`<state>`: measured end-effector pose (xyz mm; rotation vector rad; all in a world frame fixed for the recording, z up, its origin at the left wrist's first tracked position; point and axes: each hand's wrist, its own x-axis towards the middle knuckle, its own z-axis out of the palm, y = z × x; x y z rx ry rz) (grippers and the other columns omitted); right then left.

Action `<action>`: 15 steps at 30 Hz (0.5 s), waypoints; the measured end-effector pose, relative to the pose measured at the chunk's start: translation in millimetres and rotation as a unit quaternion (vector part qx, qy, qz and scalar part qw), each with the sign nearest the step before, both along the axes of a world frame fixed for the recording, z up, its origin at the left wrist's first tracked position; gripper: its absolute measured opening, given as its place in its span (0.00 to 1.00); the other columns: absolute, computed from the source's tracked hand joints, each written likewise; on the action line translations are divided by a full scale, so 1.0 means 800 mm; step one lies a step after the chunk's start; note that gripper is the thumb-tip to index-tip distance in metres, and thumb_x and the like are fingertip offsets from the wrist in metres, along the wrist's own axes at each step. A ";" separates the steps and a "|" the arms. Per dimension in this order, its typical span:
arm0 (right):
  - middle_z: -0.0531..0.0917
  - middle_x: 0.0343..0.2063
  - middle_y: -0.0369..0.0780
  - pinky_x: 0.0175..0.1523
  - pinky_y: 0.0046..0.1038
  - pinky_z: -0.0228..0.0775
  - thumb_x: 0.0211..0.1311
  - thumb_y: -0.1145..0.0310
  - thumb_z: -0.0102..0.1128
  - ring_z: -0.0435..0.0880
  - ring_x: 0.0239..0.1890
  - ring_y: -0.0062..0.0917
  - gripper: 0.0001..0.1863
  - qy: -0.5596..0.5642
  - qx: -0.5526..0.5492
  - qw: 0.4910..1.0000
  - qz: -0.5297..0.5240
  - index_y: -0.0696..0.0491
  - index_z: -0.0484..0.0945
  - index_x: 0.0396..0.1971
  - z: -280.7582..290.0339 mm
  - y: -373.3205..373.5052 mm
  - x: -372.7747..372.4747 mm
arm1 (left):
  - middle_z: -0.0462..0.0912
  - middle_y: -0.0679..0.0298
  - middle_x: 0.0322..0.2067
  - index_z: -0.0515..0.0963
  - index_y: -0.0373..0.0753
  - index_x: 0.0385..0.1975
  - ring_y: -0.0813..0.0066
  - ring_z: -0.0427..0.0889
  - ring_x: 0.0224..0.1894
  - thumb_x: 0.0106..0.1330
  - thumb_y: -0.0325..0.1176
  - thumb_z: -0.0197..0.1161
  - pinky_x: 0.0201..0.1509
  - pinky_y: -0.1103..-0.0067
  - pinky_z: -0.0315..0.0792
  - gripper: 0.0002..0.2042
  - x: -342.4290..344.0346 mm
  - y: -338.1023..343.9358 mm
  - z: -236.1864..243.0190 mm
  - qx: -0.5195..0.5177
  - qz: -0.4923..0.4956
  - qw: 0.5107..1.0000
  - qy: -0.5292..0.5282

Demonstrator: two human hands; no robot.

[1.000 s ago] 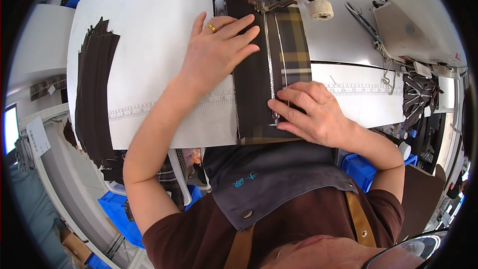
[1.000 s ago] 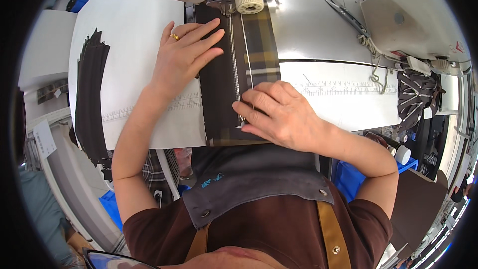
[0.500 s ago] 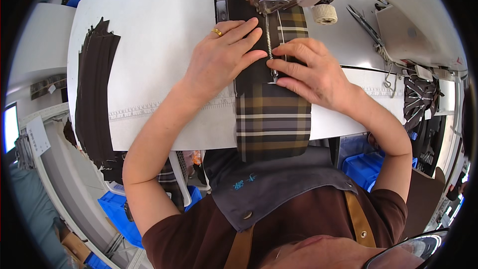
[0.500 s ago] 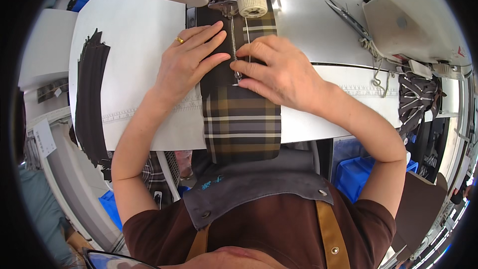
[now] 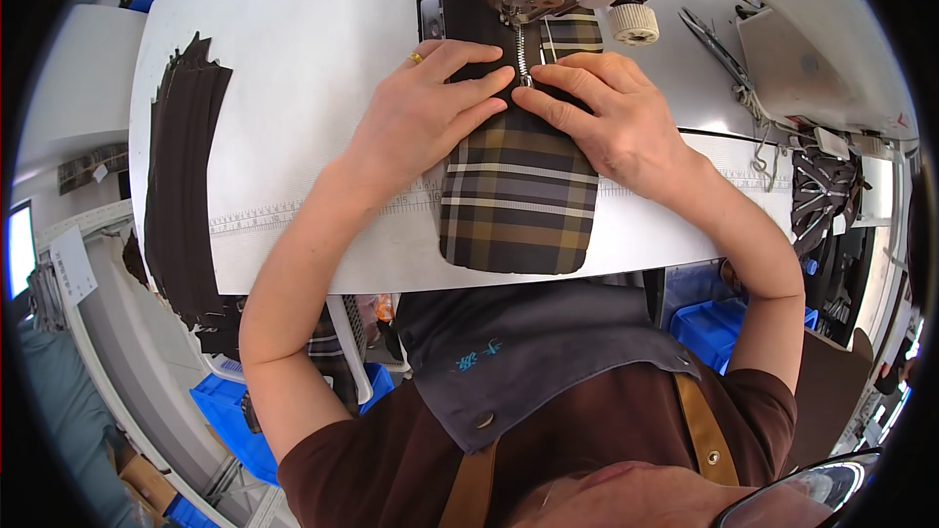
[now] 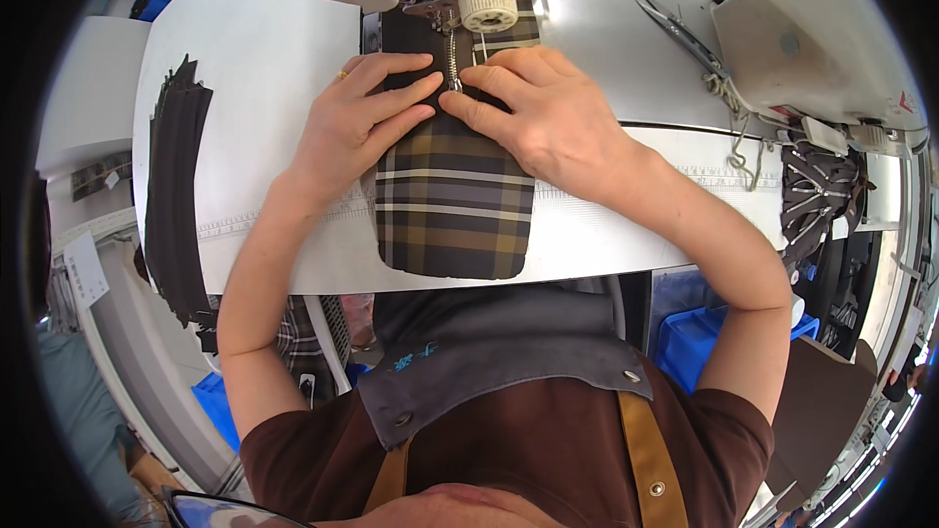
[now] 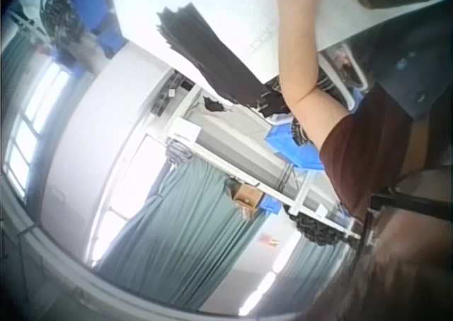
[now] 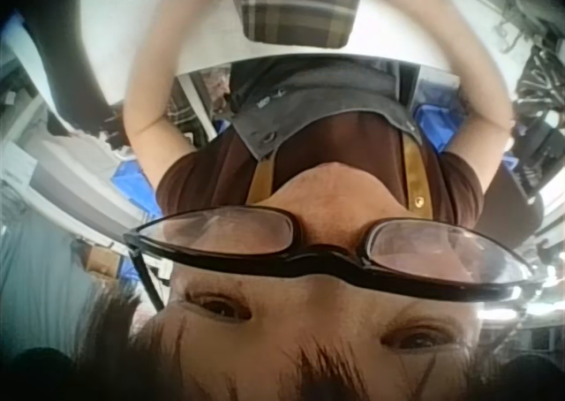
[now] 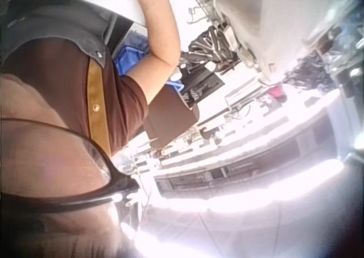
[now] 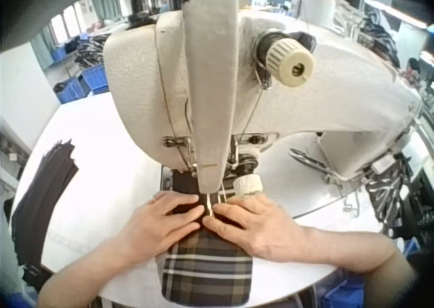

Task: The person sews a zipper onto a plaid fabric pouch using a sewing machine. They align the zipper with the fabric edge, guide the material under the presser foot, and stitch along the zipper teeth. The person repeats this process for multiple pouches, handling the fabric and zipper with both hands to ensure precise alignment.

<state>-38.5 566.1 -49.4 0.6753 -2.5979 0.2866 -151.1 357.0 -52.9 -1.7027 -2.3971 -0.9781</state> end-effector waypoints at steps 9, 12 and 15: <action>0.79 0.43 0.36 0.49 0.31 0.70 0.43 0.73 0.62 0.76 0.45 0.30 0.21 0.020 -0.010 1.000 -0.006 0.50 0.81 0.44 0.001 -0.007 -0.002 | 0.79 0.66 0.45 0.83 0.44 0.42 0.63 0.77 0.46 0.58 0.33 0.65 0.49 0.73 0.75 0.12 -0.005 0.003 -0.001 0.020 -0.002 0.999 0.026; 0.79 0.44 0.36 0.49 0.31 0.70 0.44 0.74 0.62 0.76 0.44 0.30 0.22 0.035 -0.016 0.999 -0.005 0.50 0.81 0.44 -0.007 0.001 -0.013 | 0.80 0.67 0.45 0.83 0.44 0.42 0.64 0.77 0.46 0.58 0.34 0.66 0.49 0.73 0.75 0.12 -0.018 0.010 -0.003 0.031 0.008 0.999 0.037; 0.79 0.47 0.37 0.43 0.30 0.77 0.44 0.78 0.62 0.78 0.47 0.33 0.25 0.012 -0.015 1.000 -0.007 0.47 0.81 0.47 -0.014 0.012 -0.028 | 0.81 0.68 0.44 0.84 0.45 0.41 0.66 0.78 0.46 0.58 0.34 0.65 0.49 0.73 0.75 0.11 -0.033 0.017 -0.007 0.034 0.010 0.998 0.042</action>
